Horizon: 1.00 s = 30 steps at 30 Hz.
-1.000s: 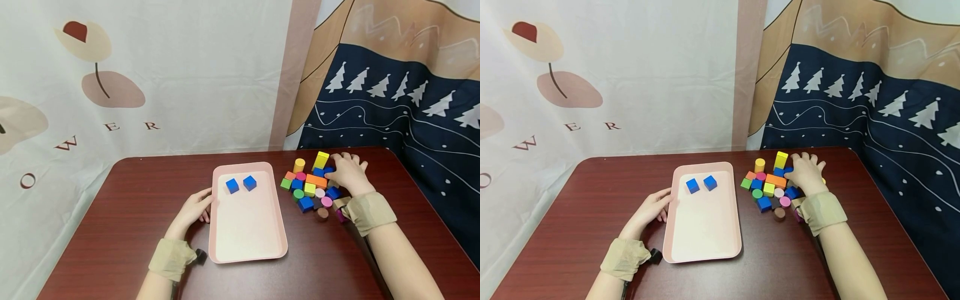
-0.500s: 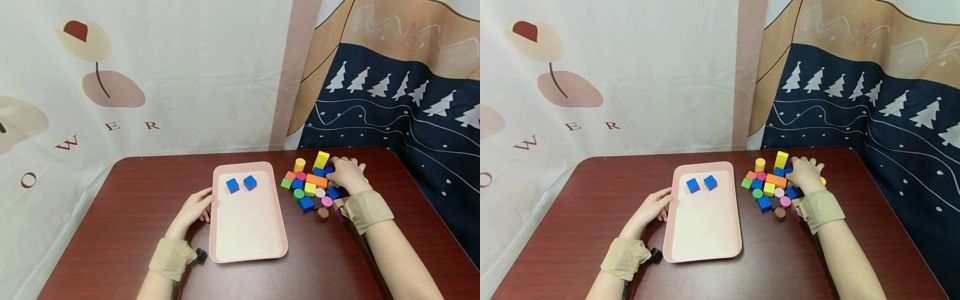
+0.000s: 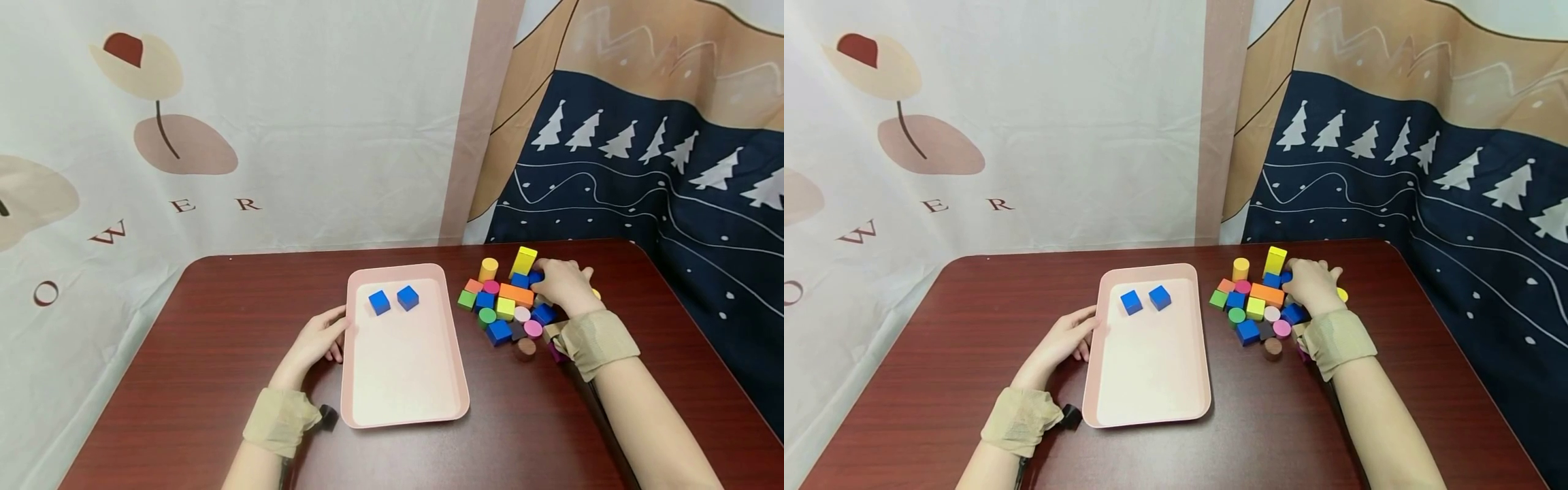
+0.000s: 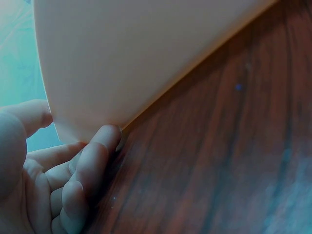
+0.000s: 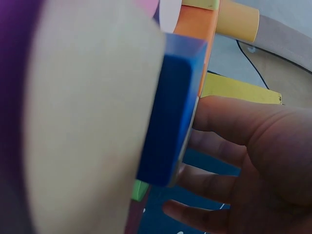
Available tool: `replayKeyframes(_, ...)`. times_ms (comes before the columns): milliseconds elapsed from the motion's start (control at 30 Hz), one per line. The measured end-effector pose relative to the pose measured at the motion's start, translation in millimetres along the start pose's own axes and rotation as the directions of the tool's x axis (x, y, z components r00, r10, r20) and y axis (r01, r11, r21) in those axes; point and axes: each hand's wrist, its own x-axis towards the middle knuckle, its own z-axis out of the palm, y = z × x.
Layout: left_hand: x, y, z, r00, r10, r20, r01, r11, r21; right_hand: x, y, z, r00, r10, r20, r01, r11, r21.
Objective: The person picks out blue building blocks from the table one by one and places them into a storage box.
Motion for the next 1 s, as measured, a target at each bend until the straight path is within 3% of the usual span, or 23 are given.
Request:
replayKeyframes(467, 0.5, 0.0, 0.6, 1.0, -0.011, 0.004, 0.011, 1.0, -0.002, -5.2, -2, -3, 1.0, -0.011, -0.011, 0.011, 1.0, -0.012)
replayKeyframes(1000, -1.5, 1.5, 0.1, 1.0, -0.013, 0.0, 0.013, 1.0, -0.004, -12.0, -6, -15, 0.997, -0.014, -0.075, 0.012, 1.0, -0.024)
